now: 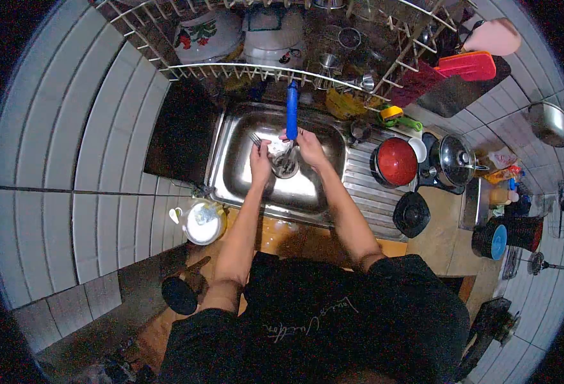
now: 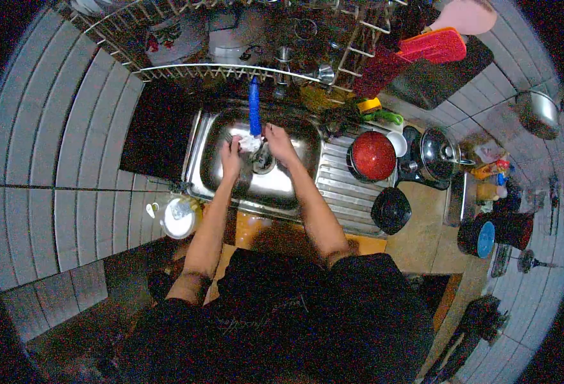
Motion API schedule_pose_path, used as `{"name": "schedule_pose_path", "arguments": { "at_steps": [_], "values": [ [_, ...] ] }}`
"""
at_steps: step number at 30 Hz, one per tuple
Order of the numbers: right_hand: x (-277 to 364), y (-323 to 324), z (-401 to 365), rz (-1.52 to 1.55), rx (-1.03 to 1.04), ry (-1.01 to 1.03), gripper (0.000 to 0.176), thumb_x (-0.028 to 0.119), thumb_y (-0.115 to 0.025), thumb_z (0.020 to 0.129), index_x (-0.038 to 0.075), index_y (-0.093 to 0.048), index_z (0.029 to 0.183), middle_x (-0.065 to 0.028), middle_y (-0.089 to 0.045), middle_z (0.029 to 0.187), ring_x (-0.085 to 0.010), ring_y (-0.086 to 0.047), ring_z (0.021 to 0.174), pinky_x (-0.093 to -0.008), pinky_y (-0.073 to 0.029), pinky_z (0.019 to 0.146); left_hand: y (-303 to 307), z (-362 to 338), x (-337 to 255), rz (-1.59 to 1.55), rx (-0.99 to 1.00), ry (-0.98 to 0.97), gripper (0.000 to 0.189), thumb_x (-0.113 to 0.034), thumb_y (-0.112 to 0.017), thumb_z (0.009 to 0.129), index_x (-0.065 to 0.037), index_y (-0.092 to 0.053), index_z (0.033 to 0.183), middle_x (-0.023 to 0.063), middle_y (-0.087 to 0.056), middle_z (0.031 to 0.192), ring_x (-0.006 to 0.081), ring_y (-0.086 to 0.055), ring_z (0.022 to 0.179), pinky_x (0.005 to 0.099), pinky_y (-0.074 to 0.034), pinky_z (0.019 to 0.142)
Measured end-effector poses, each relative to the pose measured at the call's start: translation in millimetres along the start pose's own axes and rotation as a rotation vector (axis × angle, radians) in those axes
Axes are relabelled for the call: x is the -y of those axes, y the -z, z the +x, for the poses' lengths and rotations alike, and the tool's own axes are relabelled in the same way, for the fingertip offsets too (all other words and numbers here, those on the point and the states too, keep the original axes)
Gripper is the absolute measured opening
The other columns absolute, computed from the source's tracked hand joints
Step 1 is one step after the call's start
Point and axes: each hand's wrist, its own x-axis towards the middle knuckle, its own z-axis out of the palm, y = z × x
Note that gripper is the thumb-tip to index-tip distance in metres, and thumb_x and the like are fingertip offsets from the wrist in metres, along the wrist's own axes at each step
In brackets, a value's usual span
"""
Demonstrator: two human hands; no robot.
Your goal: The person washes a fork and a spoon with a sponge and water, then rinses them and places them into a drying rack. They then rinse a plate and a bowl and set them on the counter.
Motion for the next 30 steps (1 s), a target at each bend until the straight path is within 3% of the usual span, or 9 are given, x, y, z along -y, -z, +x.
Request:
{"name": "schedule_pose_path", "arguments": {
  "at_steps": [3,8,10,14,16,18,21,22,30],
  "values": [
    [15,-3,-6,0.044,0.034,-0.067,0.027,0.016,-0.035,0.095,0.001,-0.055,0.106,-0.0031,-0.058,0.080,-0.0108,-0.052,0.073,-0.0241,-0.043,0.073,-3,-5,-6,0.205,0.010,-0.075,0.021,-0.021,-0.049,0.092,-0.003,-0.059,0.094,-0.0008,-0.050,0.068,0.0077,-0.043,0.060,0.0234,-0.038,0.057],
    [-13,-8,-1,-0.027,-0.052,-0.068,0.027,0.019,-0.036,0.096,0.002,-0.053,0.107,0.0009,-0.051,0.079,-0.0098,-0.047,0.070,-0.0240,-0.042,0.070,-6,-8,3,0.184,0.059,-0.005,0.017,-0.012,-0.055,0.085,-0.002,-0.060,0.098,0.0008,-0.057,0.078,0.0090,-0.048,0.067,0.0233,-0.040,0.065],
    [-1,-10,-5,0.409,-0.039,-0.208,0.029,0.025,-0.036,0.095,0.005,-0.052,0.109,0.0013,-0.050,0.083,-0.0095,-0.046,0.075,-0.0257,-0.042,0.069,-8,-12,0,0.192,0.126,0.026,0.019,-0.012,-0.058,0.083,-0.003,-0.061,0.100,0.0016,-0.058,0.077,0.0081,-0.048,0.068,0.0227,-0.040,0.066],
    [-25,-12,-1,0.365,-0.145,-0.145,0.032,0.030,-0.036,0.095,0.006,-0.052,0.109,0.0009,-0.049,0.088,-0.0100,-0.045,0.078,-0.0263,-0.041,0.071,-18,-20,-15,0.054,0.148,0.096,0.015,-0.005,-0.054,0.085,-0.002,-0.059,0.099,-0.0037,-0.050,0.065,0.0044,-0.039,0.054,0.0224,-0.033,0.049],
    [22,-16,-14,0.650,-0.077,-0.187,0.031,0.030,-0.036,0.095,0.006,-0.052,0.107,0.0001,-0.049,0.089,-0.0108,-0.045,0.077,-0.0257,-0.039,0.074,-13,-15,-2,0.071,0.185,0.113,0.017,-0.005,-0.055,0.084,-0.003,-0.060,0.100,-0.0007,-0.055,0.072,0.0067,-0.046,0.062,0.0222,-0.038,0.057],
    [44,-16,-20,0.612,-0.094,-0.263,0.030,0.030,-0.037,0.095,0.006,-0.052,0.105,-0.0006,-0.049,0.090,-0.0109,-0.046,0.077,-0.0252,-0.039,0.073,-13,-11,10,0.089,0.223,0.128,0.019,-0.005,-0.055,0.084,-0.003,-0.061,0.102,0.0023,-0.060,0.080,0.0091,-0.053,0.070,0.0220,-0.043,0.065],
    [12,-15,-11,0.427,-0.125,-0.183,0.028,0.029,-0.037,0.095,0.006,-0.052,0.101,-0.0021,-0.050,0.089,-0.0114,-0.049,0.076,-0.0250,-0.042,0.071,-15,-10,16,0.023,0.221,0.076,0.014,-0.005,-0.054,0.085,-0.002,-0.060,0.098,-0.0042,-0.050,0.063,0.0026,-0.038,0.053,0.0202,-0.031,0.048],
    [-8,-14,-6,0.279,-0.138,-0.030,0.027,0.027,-0.038,0.095,0.005,-0.051,0.099,-0.0029,-0.051,0.088,-0.0117,-0.051,0.075,-0.0252,-0.044,0.070,-15,-11,11,0.045,0.209,0.078,0.013,-0.006,-0.054,0.085,-0.003,-0.060,0.097,-0.0037,-0.051,0.064,0.0036,-0.039,0.054,0.0206,-0.033,0.049],
    [7,-8,-14,0.222,-0.057,-0.122,0.018,0.008,-0.045,0.091,-0.001,-0.057,0.100,-0.0039,-0.058,0.087,-0.0107,-0.055,0.078,-0.0254,-0.046,0.072,-12,-14,-6,0.063,0.196,0.193,0.017,-0.014,-0.056,0.085,-0.004,-0.060,0.098,0.0037,-0.061,0.084,0.0116,-0.054,0.073,0.0250,-0.044,0.069]
  ]
}}
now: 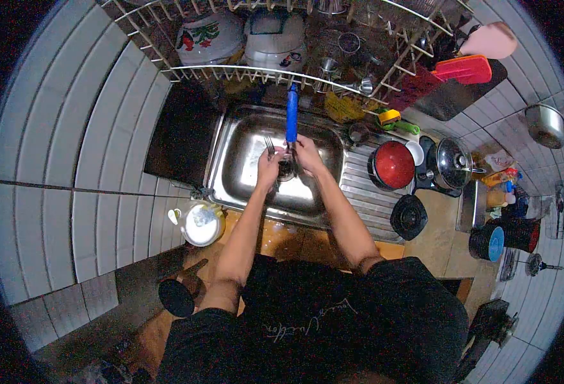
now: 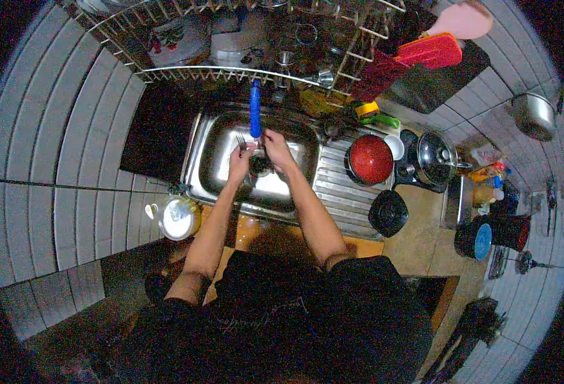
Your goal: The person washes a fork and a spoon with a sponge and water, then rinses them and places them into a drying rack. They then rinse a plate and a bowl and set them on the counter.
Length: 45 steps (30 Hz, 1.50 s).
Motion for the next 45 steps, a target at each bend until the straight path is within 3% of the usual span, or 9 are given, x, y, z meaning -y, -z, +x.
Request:
{"name": "schedule_pose_path", "arguments": {
  "at_steps": [4,11,13,21,23,26,35,37,45],
  "values": [
    [18,-6,-9,-0.045,-0.016,-0.024,0.017,0.006,-0.049,0.088,-0.002,-0.064,0.089,-0.0022,-0.062,0.081,-0.0090,-0.055,0.076,-0.0237,-0.044,0.071,2,5,13,0.061,-0.047,-0.079,0.017,-0.015,-0.057,0.085,-0.005,-0.061,0.097,0.0033,-0.060,0.083,0.0124,-0.052,0.075,0.0263,-0.042,0.071],
    [2,7,-4,-0.132,-0.018,-0.020,0.017,0.006,-0.051,0.087,-0.001,-0.065,0.094,-0.0005,-0.063,0.086,-0.0082,-0.054,0.078,-0.0222,-0.043,0.072,3,5,16,0.124,-0.068,-0.055,0.018,-0.015,-0.057,0.084,-0.006,-0.062,0.097,0.0027,-0.060,0.083,0.0121,-0.052,0.076,0.0263,-0.041,0.071],
    [7,3,-4,-0.008,-0.107,0.005,0.015,0.009,-0.055,0.085,-0.003,-0.064,0.088,0.0009,-0.061,0.077,-0.0072,-0.051,0.070,-0.0225,-0.041,0.066,3,5,15,0.134,-0.064,-0.057,0.018,-0.015,-0.057,0.083,-0.006,-0.062,0.098,0.0023,-0.060,0.082,0.0118,-0.051,0.075,0.0264,-0.041,0.071],
    [-5,10,6,0.052,-0.098,-0.001,0.016,0.006,-0.054,0.086,-0.002,-0.065,0.094,-0.0009,-0.062,0.085,-0.0077,-0.054,0.076,-0.0220,-0.043,0.069,0,-3,0,0.081,0.008,-0.054,0.022,-0.018,-0.058,0.084,-0.006,-0.063,0.102,0.0030,-0.062,0.087,0.0112,-0.053,0.077,0.0254,-0.042,0.072],
    [-10,11,10,0.071,-0.089,-0.013,0.015,0.007,-0.055,0.086,-0.002,-0.065,0.094,-0.0007,-0.062,0.085,-0.0074,-0.054,0.075,-0.0218,-0.043,0.068,0,-8,-7,0.038,0.028,0.094,0.024,-0.021,-0.058,0.085,-0.005,-0.062,0.102,0.0037,-0.062,0.088,0.0104,-0.054,0.080,0.0245,-0.042,0.074],
    [-14,10,15,0.101,-0.093,0.001,0.015,0.007,-0.055,0.085,-0.002,-0.065,0.093,-0.0007,-0.062,0.084,-0.0066,-0.054,0.073,-0.0214,-0.043,0.067,2,-2,8,0.079,0.047,-0.069,0.026,-0.023,-0.058,0.085,-0.004,-0.061,0.102,0.0024,-0.060,0.083,0.0095,-0.053,0.073,0.0244,-0.043,0.066],
    [16,0,14,0.303,-0.173,0.000,0.013,0.012,-0.055,0.087,0.003,-0.064,0.089,-0.0014,-0.063,0.083,-0.0075,-0.055,0.069,-0.0217,-0.042,0.064,2,-2,8,0.070,0.080,0.063,0.026,-0.025,-0.057,0.088,-0.001,-0.063,0.095,0.0005,-0.060,0.080,0.0096,-0.052,0.071,0.0236,-0.041,0.067],
    [25,2,11,0.353,-0.241,-0.057,0.021,0.022,-0.059,0.087,0.003,-0.066,0.086,0.0014,-0.059,0.076,-0.0075,-0.051,0.068,-0.0234,-0.039,0.061,1,-1,10,0.078,0.079,0.054,0.025,-0.024,-0.056,0.088,-0.001,-0.063,0.095,0.0011,-0.061,0.081,0.0098,-0.052,0.071,0.0237,-0.042,0.068],
    [38,15,7,0.379,-0.309,-0.072,0.016,0.016,-0.058,0.087,0.002,-0.065,0.092,-0.0012,-0.064,0.085,-0.0066,-0.053,0.067,-0.0210,-0.038,0.055,-3,2,20,-0.003,0.118,0.026,0.022,-0.020,-0.056,0.087,0.001,-0.063,0.093,0.0015,-0.060,0.079,0.0089,-0.052,0.071,0.0224,-0.042,0.066]
  ]
}}
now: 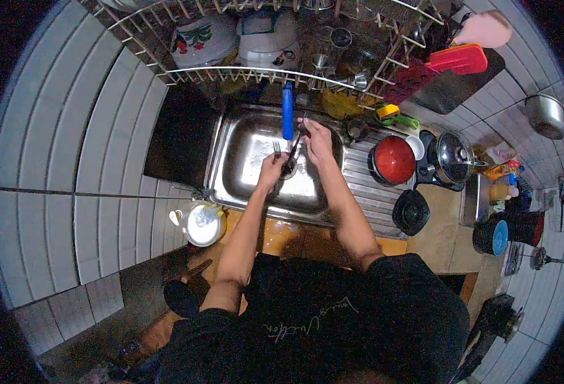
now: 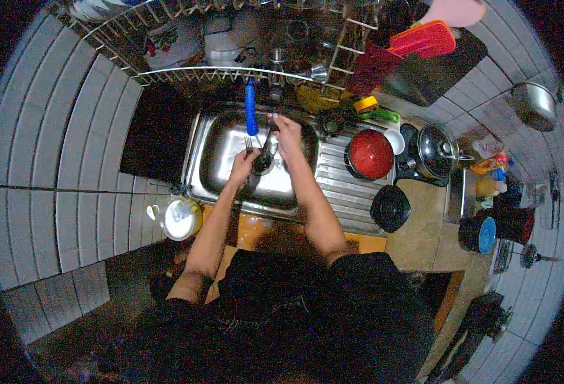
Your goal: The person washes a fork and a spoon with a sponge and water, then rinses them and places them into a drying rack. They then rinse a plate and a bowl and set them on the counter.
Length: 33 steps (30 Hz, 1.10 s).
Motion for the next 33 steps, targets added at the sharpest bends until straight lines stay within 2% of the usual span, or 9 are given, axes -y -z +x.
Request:
{"name": "schedule_pose_path", "arguments": {
  "at_steps": [15,17,18,21,22,23,24,26,33],
  "values": [
    [-3,-11,17,0.037,-0.041,0.044,0.012,0.017,-0.060,0.085,0.006,-0.065,0.088,-0.0016,-0.063,0.083,-0.0095,-0.053,0.070,-0.0257,-0.040,0.060,8,2,21,-0.011,-0.015,-0.014,0.020,-0.017,-0.067,0.081,-0.001,-0.061,0.092,-0.0054,-0.050,0.070,0.0036,-0.045,0.064,0.0187,-0.038,0.061],
    [-7,-12,17,0.078,0.008,0.018,0.012,0.018,-0.061,0.085,0.007,-0.065,0.088,0.0002,-0.062,0.083,-0.0085,-0.053,0.071,-0.0251,-0.039,0.061,7,3,24,-0.103,-0.036,-0.003,0.022,-0.017,-0.067,0.081,-0.001,-0.060,0.094,-0.0032,-0.054,0.072,0.0045,-0.048,0.065,0.0198,-0.040,0.062],
    [2,-18,6,0.037,0.002,-0.020,0.014,0.018,-0.061,0.085,0.006,-0.064,0.090,0.0013,-0.061,0.084,-0.0076,-0.052,0.071,-0.0243,-0.039,0.063,7,-1,12,-0.074,-0.005,-0.025,0.026,-0.022,-0.064,0.083,-0.002,-0.060,0.100,0.0044,-0.063,0.092,0.0105,-0.057,0.081,0.0250,-0.046,0.076],
    [-1,-22,-4,-0.014,0.040,0.028,0.017,0.014,-0.057,0.086,0.002,-0.061,0.097,-0.0021,-0.060,0.085,-0.0090,-0.054,0.073,-0.0237,-0.044,0.062,0,-8,-11,-0.103,-0.023,-0.084,0.021,-0.020,-0.059,0.086,-0.003,-0.060,0.097,0.0032,-0.062,0.082,0.0087,-0.055,0.073,0.0226,-0.045,0.065],
    [-1,-21,-5,-0.053,0.107,0.033,0.017,0.012,-0.052,0.089,0.000,-0.059,0.097,-0.0040,-0.059,0.085,-0.0104,-0.055,0.071,-0.0253,-0.048,0.064,-1,-14,-31,-0.053,-0.033,0.068,0.021,-0.022,-0.058,0.086,-0.003,-0.060,0.097,0.0028,-0.062,0.077,0.0072,-0.054,0.067,0.0216,-0.044,0.059],
    [-6,-16,-3,-0.047,0.123,0.009,0.025,0.012,-0.054,0.089,-0.004,-0.057,0.107,-0.0070,-0.061,0.097,-0.0131,-0.056,0.084,-0.0273,-0.046,0.074,-4,1,-11,-0.066,-0.066,0.058,0.019,-0.020,-0.058,0.086,-0.005,-0.061,0.096,0.0016,-0.062,0.075,0.0063,-0.052,0.060,0.0221,-0.043,0.054],
    [-6,-14,-5,-0.088,0.129,-0.004,0.022,0.010,-0.053,0.089,-0.005,-0.057,0.105,-0.0064,-0.061,0.096,-0.0127,-0.057,0.081,-0.0270,-0.046,0.074,-7,9,0,0.049,-0.181,-0.227,0.016,-0.018,-0.059,0.084,-0.005,-0.062,0.091,-0.0007,-0.061,0.073,0.0064,-0.050,0.056,0.0238,-0.041,0.051],
    [-19,-5,-1,-0.074,0.128,0.022,0.018,0.008,-0.045,0.089,0.000,-0.057,0.101,-0.0020,-0.056,0.077,-0.0065,-0.052,0.060,-0.0172,-0.044,0.051,-11,13,1,0.083,-0.195,-0.359,0.018,-0.020,-0.060,0.083,-0.003,-0.064,0.090,0.0021,-0.059,0.067,0.0079,-0.051,0.064,0.0258,-0.044,0.059],
    [-4,-17,-12,0.022,0.085,-0.040,0.012,0.009,-0.048,0.089,0.003,-0.057,0.095,-0.0018,-0.054,0.069,-0.0056,-0.047,0.050,-0.0128,-0.036,0.039,-10,-5,-11,0.087,-0.116,-0.179,0.020,-0.022,-0.062,0.083,-0.005,-0.068,0.090,-0.0019,-0.057,0.064,0.0041,-0.044,0.055,0.0238,-0.038,0.050]
  ]
}}
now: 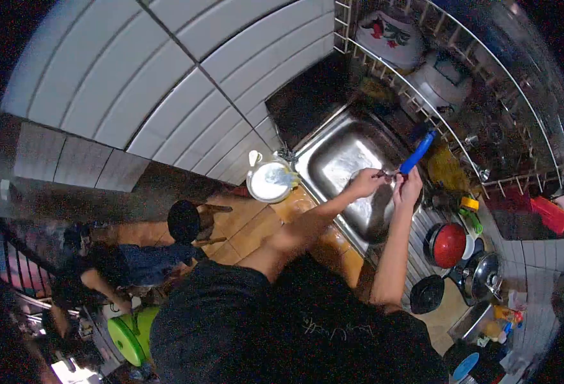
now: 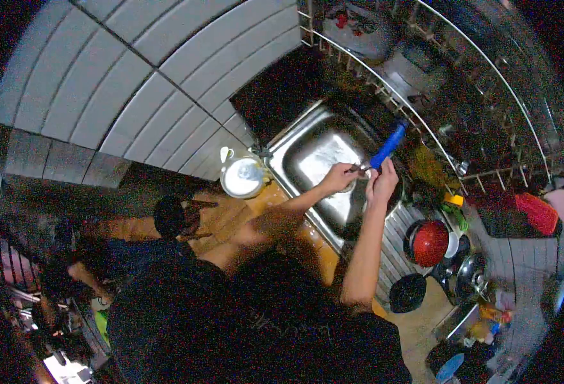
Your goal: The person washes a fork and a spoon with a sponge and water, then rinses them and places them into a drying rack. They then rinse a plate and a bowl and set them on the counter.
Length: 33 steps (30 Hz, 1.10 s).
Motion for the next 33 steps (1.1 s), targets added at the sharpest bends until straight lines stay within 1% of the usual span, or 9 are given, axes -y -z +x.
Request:
{"name": "schedule_pose_path", "arguments": {
  "at_steps": [2,4,5,10,14,17,26,30,33],
  "values": [
    [6,-6,-4,0.084,-0.100,-0.002,0.010,0.011,-0.051,0.088,0.004,-0.056,0.093,-0.0025,-0.055,0.070,-0.0064,-0.048,0.052,-0.0142,-0.038,0.043,-3,4,14,-0.082,0.032,0.006,0.018,-0.021,-0.061,0.084,-0.006,-0.069,0.092,-0.0040,-0.055,0.062,0.0024,-0.041,0.052,0.0222,-0.034,0.047],
    [-9,26,17,0.120,0.029,0.002,0.021,0.011,-0.055,0.086,0.001,-0.057,0.105,-0.0038,-0.060,0.098,-0.0137,-0.055,0.084,-0.0310,-0.044,0.072,1,-2,0,-0.005,0.068,-0.161,0.017,-0.018,-0.058,0.086,-0.008,-0.069,0.093,-0.0034,-0.055,0.062,0.0033,-0.043,0.052,0.0212,-0.036,0.047],
    [-10,25,18,0.180,-0.026,-0.016,0.019,0.010,-0.054,0.087,0.001,-0.058,0.103,-0.0058,-0.061,0.098,-0.0158,-0.056,0.084,-0.0328,-0.044,0.072,5,-5,-11,-0.098,0.142,0.082,0.016,-0.018,-0.060,0.084,-0.008,-0.069,0.092,-0.0018,-0.062,0.069,0.0037,-0.049,0.060,0.0221,-0.039,0.053],
    [12,8,0,0.355,-0.044,0.107,0.018,0.012,-0.052,0.089,-0.004,-0.057,0.093,-0.0083,-0.056,0.077,-0.0160,-0.052,0.068,-0.0302,-0.043,0.062,9,-13,-13,-0.096,0.157,0.177,0.017,-0.019,-0.058,0.086,-0.004,-0.066,0.085,-0.0045,-0.052,0.062,0.0033,-0.042,0.053,0.0199,-0.031,0.047],
    [26,11,-8,0.436,-0.102,0.136,0.015,0.015,-0.051,0.090,0.002,-0.057,0.088,-0.0049,-0.055,0.074,-0.0157,-0.051,0.067,-0.0304,-0.043,0.061,16,-14,16,0.043,0.080,-0.069,0.021,-0.024,-0.055,0.089,-0.006,-0.065,0.090,-0.0041,-0.052,0.066,0.0038,-0.043,0.058,0.0195,-0.033,0.050],
    [27,20,-12,0.443,-0.061,0.121,0.013,0.016,-0.052,0.090,0.005,-0.056,0.085,-0.0031,-0.053,0.073,-0.0134,-0.050,0.065,-0.0280,-0.042,0.059,20,-17,7,-0.448,0.160,0.342,0.037,-0.033,-0.039,0.095,-0.004,-0.053,0.114,-0.0007,-0.048,0.076,0.0084,-0.045,0.062,0.0225,-0.036,0.053],
    [-10,47,-27,-0.412,0.089,-0.049,0.012,0.016,-0.057,0.085,0.005,-0.055,0.090,0.0030,-0.050,0.067,-0.0042,-0.040,0.052,-0.0197,-0.031,0.046,10,11,-11,-0.810,0.011,0.280,0.038,-0.029,-0.043,0.095,0.000,-0.043,0.119,0.0059,-0.045,0.093,0.0175,-0.057,0.081,0.0284,-0.051,0.067],
    [-26,51,-30,-0.750,0.076,0.188,0.015,0.019,-0.065,0.081,0.005,-0.063,0.086,0.0045,-0.054,0.069,-0.0028,-0.043,0.056,-0.0204,-0.033,0.048,9,19,-25,-0.772,0.067,0.234,0.033,-0.023,-0.044,0.094,-0.002,-0.048,0.120,0.0030,-0.042,0.091,0.0183,-0.054,0.087,0.0291,-0.050,0.077],
    [-27,54,-34,-0.613,0.137,0.017,0.014,0.019,-0.067,0.080,0.005,-0.065,0.083,0.0034,-0.058,0.071,-0.0044,-0.048,0.062,-0.0213,-0.038,0.055,7,24,-30,-0.775,0.067,0.213,0.032,-0.021,-0.044,0.095,-0.001,-0.048,0.119,0.0030,-0.045,0.091,0.0171,-0.054,0.086,0.0283,-0.049,0.077]
  ]
}}
